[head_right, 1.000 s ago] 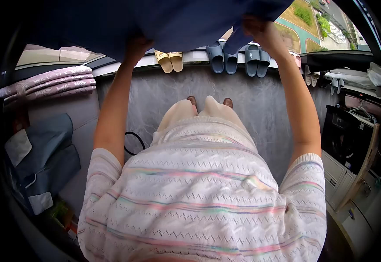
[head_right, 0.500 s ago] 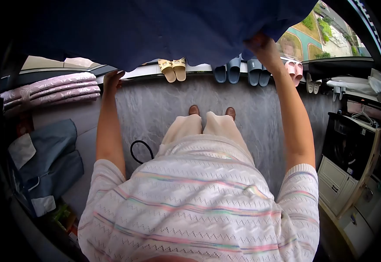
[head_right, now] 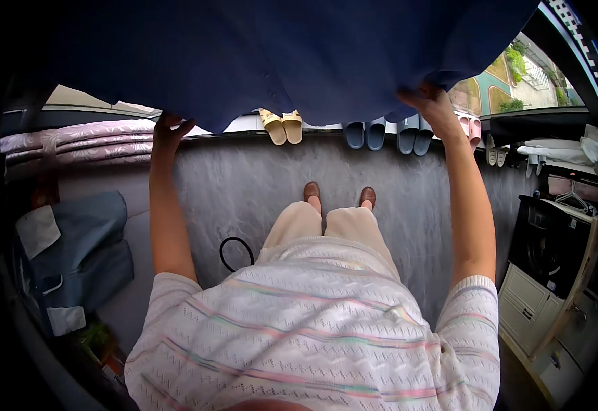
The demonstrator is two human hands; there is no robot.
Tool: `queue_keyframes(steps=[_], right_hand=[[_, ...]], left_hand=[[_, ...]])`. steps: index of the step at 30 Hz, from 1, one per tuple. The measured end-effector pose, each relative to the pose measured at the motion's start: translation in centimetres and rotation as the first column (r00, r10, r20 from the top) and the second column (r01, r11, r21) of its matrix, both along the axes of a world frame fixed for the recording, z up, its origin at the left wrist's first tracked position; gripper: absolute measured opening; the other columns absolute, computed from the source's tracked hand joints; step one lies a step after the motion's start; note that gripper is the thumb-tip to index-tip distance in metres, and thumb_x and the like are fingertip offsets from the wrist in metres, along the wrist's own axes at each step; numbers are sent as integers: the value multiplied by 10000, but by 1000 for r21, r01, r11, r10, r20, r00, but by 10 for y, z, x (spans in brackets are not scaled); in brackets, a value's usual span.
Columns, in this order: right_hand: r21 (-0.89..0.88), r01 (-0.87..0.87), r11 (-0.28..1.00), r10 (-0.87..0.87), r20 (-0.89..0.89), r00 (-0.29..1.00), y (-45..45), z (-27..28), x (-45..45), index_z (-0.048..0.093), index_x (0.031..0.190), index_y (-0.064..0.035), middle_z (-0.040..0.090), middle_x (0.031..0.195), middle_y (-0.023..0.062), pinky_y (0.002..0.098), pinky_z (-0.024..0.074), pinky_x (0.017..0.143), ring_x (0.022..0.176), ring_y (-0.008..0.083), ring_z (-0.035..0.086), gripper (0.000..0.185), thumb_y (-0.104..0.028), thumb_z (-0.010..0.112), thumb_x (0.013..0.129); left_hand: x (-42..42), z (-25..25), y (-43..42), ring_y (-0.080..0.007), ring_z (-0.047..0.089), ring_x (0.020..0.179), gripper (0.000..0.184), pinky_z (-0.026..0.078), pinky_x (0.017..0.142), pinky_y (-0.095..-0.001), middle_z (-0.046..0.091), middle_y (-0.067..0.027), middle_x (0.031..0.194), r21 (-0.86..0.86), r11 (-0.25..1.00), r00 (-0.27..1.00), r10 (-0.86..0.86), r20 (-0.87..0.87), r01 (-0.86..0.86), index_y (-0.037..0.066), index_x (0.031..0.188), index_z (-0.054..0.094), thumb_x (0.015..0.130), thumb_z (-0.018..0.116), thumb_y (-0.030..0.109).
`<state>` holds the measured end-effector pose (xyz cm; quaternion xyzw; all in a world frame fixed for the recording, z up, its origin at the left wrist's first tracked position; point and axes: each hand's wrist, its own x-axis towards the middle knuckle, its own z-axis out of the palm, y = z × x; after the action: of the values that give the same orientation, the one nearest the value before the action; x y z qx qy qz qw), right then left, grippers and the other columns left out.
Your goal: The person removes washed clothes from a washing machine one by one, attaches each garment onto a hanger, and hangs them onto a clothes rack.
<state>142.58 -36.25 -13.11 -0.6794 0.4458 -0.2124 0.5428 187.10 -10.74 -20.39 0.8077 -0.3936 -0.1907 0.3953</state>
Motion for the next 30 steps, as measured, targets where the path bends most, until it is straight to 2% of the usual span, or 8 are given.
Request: queue_keyframes(steps=[4,7,9,16,21,25,27,30], right_hand=[[75,134,988,-147,221,964,-26,-17,0,590,987,-66,589,955,13,281,396,793,882,122,530,276,-146,659,732],[114,232,966,-253,243,936,-38,-29,-14,601,963,-110,580,901,-11,261,393,754,838,90,520,252,-183,675,734],[15,-4,1000,1,214,977,-6,1,4,583,996,-78,589,948,0,269,384,830,904,127,531,240,-95,636,762],[98,-47,994,-31,671,741,-39,17,-10,520,1132,-82,543,1122,42,333,325,941,1075,179,471,348,-134,599,797],[340,-337,878,-314,940,131,-26,54,-17,484,1204,-119,480,1245,52,400,272,1002,1170,222,412,409,-274,564,834],[300,-211,930,-217,913,344,-19,74,-18,491,1191,-83,532,1183,74,369,328,971,1113,198,477,352,-260,483,886],[363,-408,838,-312,931,188,-77,45,-66,547,1069,-135,597,1041,32,329,384,880,914,182,574,220,-247,485,890],[384,-54,922,-355,891,284,-63,64,-55,553,1038,-152,630,906,4,353,380,851,864,160,579,241,-323,472,888]], left_hand=[[7,42,4,-169,576,676,203,438,647,-289,609,-48,697,-218,905,921,316,-229,-365,40,791,605,695,714,181],[16,59,17,-172,566,586,209,435,577,-295,616,-53,664,166,935,804,169,570,-314,32,713,615,735,672,232],[-13,93,7,-146,576,608,251,444,586,-282,620,-58,660,95,961,950,271,-154,-259,3,742,622,753,659,251],[-2,142,-28,-216,567,923,233,422,850,-353,610,-110,964,-771,592,683,-465,-563,-233,34,985,573,783,613,144],[5,160,-25,-270,521,1017,237,381,891,-444,590,-138,1046,-831,313,291,-831,-474,-460,72,1000,584,843,533,243],[-1,164,-24,-257,533,974,288,401,820,-394,586,-130,1032,-748,516,342,-673,-656,-417,68,1067,552,851,528,257],[73,137,-6,-273,488,1067,402,379,859,-412,487,-134,1222,-915,329,58,-935,-351,-232,68,1208,461,858,519,258],[40,179,-4,-288,426,1143,463,325,948,-446,447,-131,1259,-660,407,514,-418,-749,-631,58,1241,425,848,533,278]])
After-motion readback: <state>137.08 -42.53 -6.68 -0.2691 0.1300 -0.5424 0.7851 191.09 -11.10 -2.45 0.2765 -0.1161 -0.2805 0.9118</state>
